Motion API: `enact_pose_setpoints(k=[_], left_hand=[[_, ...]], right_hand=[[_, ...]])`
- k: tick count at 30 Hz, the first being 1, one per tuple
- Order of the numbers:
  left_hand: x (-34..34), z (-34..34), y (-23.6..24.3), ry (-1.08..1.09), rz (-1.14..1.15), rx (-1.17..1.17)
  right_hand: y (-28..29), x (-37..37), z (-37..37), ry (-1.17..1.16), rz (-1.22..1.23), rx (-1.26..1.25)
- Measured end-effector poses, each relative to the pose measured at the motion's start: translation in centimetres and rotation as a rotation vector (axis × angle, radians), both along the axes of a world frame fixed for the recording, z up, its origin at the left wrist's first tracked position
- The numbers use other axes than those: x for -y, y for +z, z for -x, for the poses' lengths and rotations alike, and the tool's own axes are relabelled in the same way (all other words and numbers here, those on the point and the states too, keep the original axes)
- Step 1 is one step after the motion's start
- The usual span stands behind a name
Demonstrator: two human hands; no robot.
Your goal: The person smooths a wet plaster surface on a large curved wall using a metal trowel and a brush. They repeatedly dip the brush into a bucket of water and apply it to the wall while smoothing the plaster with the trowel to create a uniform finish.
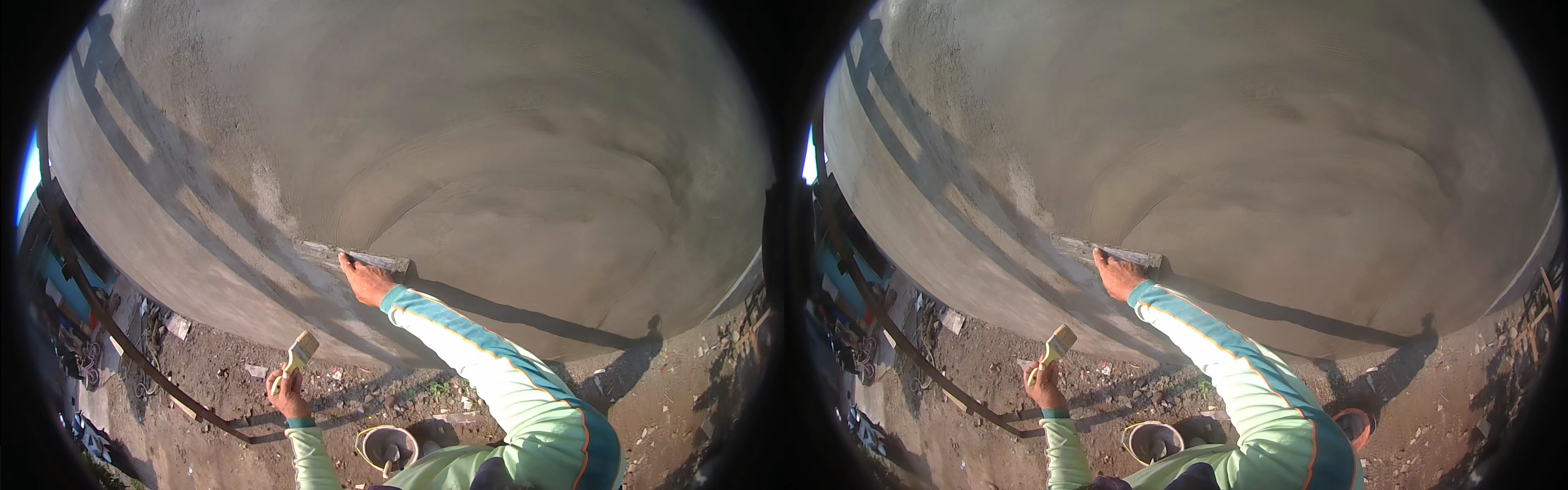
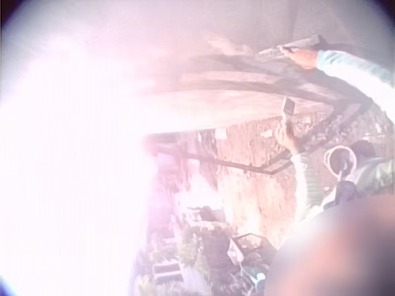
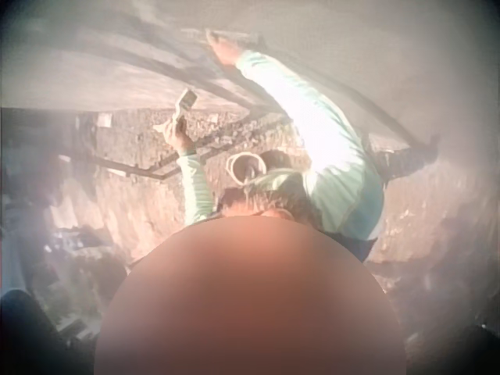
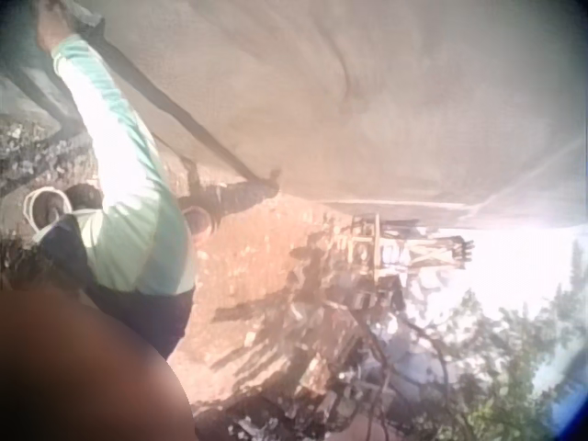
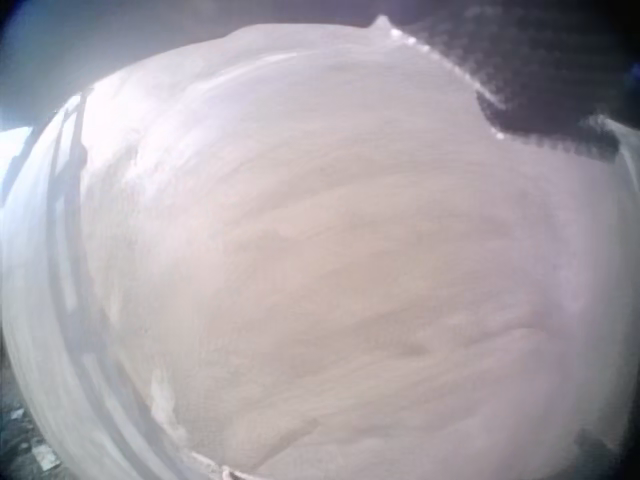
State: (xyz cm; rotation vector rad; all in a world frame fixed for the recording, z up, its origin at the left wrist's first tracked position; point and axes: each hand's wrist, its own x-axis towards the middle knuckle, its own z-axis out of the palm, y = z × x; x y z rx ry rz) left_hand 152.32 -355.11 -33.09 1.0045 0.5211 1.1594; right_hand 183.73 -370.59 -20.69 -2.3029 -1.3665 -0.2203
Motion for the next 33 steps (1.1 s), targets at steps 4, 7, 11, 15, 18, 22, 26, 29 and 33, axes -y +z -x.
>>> enact_pose_setpoints(k=[4, 7, 11, 15, 18, 22, 26, 29, 33], left_hand=[[2.7, 3.3, -1.6, 0.025, 0.055, -0.087], [5.2, 1.2, 0.1, -0.092, 0.057, -0.065], [10.0, -6.8, 6.8, -0.275, -0.121, 0.027], [18.4, -15.1, 16.3, -0.450, -0.314, 0.207], [26.2, -20.1, 22.6, -0.577, -0.427, 0.316], [37.8, -25.4, 27.8, -0.688, -0.542, 0.343], [47.7, -29.0, 30.3, -0.827, -0.595, 0.355], [53.6, -31.2, 30.8, -0.948, -0.645, 0.323], [61.5, -34.1, 29.4, -1.093, -0.709, 0.252]], right_hand=[[-2.6, 0.0, 0.6, 0.013, 0.275, 0.319], [2.9, 3.7, -0.7, -0.047, -0.134, 0.556], [13.7, 14.2, -2.6, -0.216, -0.556, 0.573], [20.1, 29.0, -4.6, -0.383, -0.842, 0.601], [21.7, 39.9, -6.2, -0.500, -0.958, 0.625], [21.2, 52.1, -8.3, -0.586, -1.069, 0.562], [18.2, 61.8, -9.9, -0.622, -1.201, 0.421], [14.3, 67.4, -10.8, -0.650, -1.335, 0.222], [6.6, 73.2, -12.2, -0.556, -1.597, 0.055]])
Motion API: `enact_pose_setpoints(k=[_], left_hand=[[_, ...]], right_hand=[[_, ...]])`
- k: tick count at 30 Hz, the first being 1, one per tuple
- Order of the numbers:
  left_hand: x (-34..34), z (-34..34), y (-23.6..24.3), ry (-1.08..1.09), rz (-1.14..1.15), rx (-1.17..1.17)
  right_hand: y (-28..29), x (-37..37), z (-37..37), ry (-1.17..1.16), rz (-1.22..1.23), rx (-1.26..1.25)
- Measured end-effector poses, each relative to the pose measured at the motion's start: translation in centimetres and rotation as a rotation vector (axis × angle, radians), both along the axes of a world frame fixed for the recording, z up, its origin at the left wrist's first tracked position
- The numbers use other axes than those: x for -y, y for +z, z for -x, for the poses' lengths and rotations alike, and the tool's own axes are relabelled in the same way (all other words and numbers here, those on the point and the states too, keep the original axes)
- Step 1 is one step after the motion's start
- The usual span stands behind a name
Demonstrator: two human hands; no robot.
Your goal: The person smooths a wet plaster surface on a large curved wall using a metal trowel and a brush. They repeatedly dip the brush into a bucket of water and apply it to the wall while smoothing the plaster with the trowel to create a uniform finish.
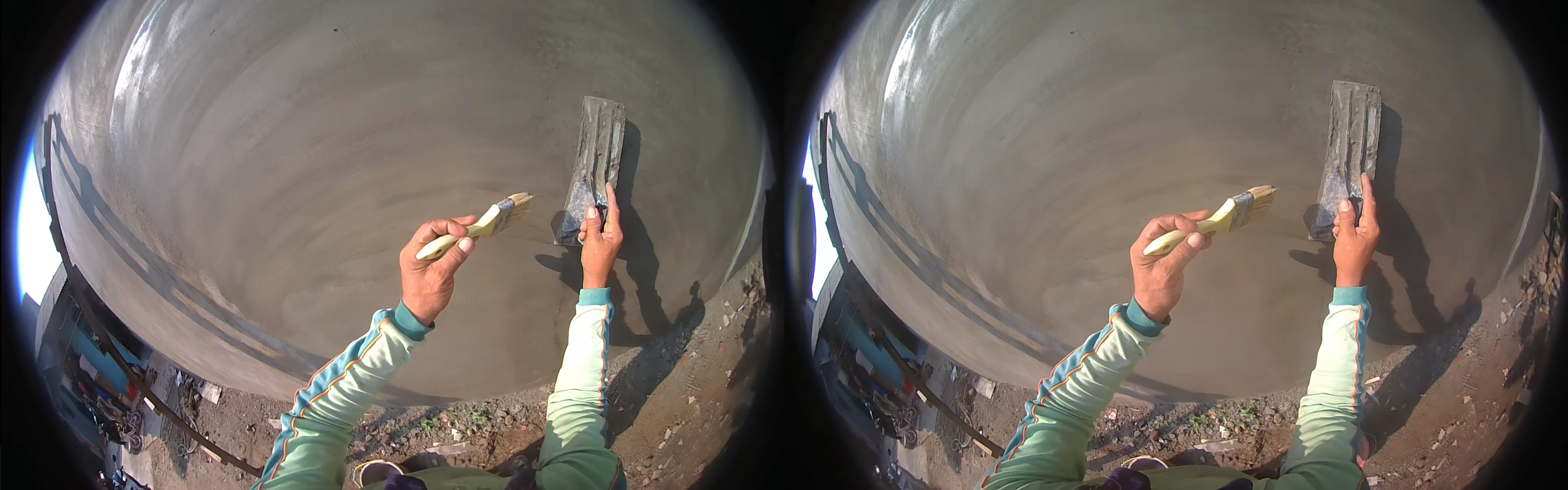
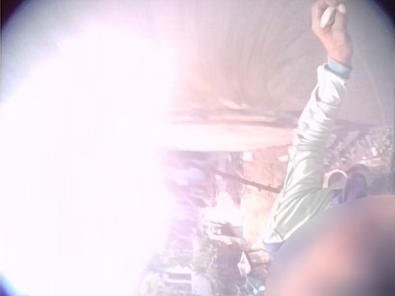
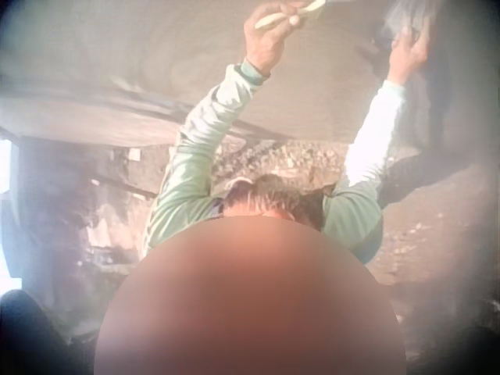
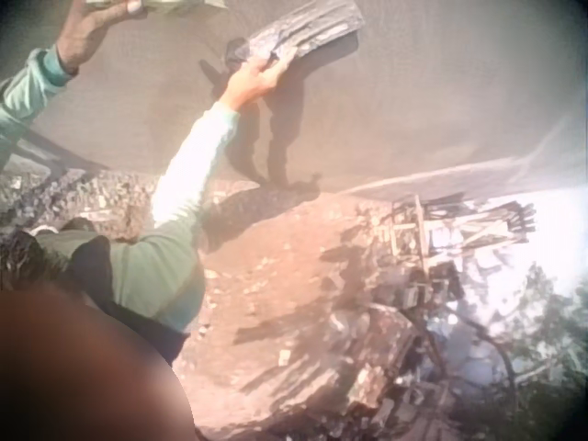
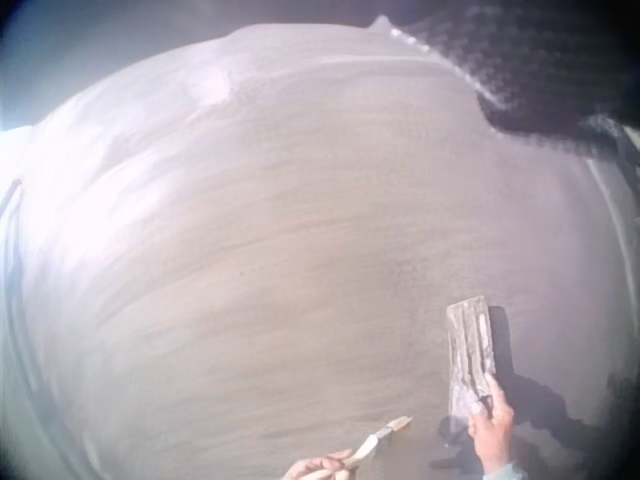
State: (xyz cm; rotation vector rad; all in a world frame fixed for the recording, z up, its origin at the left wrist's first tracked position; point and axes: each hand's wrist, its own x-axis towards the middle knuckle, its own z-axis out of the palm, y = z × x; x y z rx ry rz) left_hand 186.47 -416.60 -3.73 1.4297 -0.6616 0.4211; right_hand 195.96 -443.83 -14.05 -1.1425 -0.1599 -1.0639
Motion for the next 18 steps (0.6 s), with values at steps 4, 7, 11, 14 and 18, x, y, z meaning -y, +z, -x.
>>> enact_pose_setpoints(k=[4, 7, 11, 14, 18], left_hand=[[7.7, -2.7, -1.8, -0.086, -0.156, -0.058], [12.3, -3.7, -1.6, -0.087, -0.325, -0.023], [14.9, -4.6, 2.8, 0.089, -0.443, 0.127], [13.5, -5.2, 7.7, 0.107, -0.281, 0.123], [4.3, -4.4, 13.2, 0.089, -0.069, 0.306]], right_hand=[[-9.7, 3.2, -1.2, -0.073, -0.103, -0.067], [-16.3, 3.1, -0.9, -0.076, -0.317, -0.153], [-18.7, 1.7, -0.7, 0.188, -1.119, -0.168], [-14.9, 0.0, -1.0, 0.321, -1.104, -0.038], [-5.8, -2.9, -0.5, 0.382, -0.817, 0.040]])
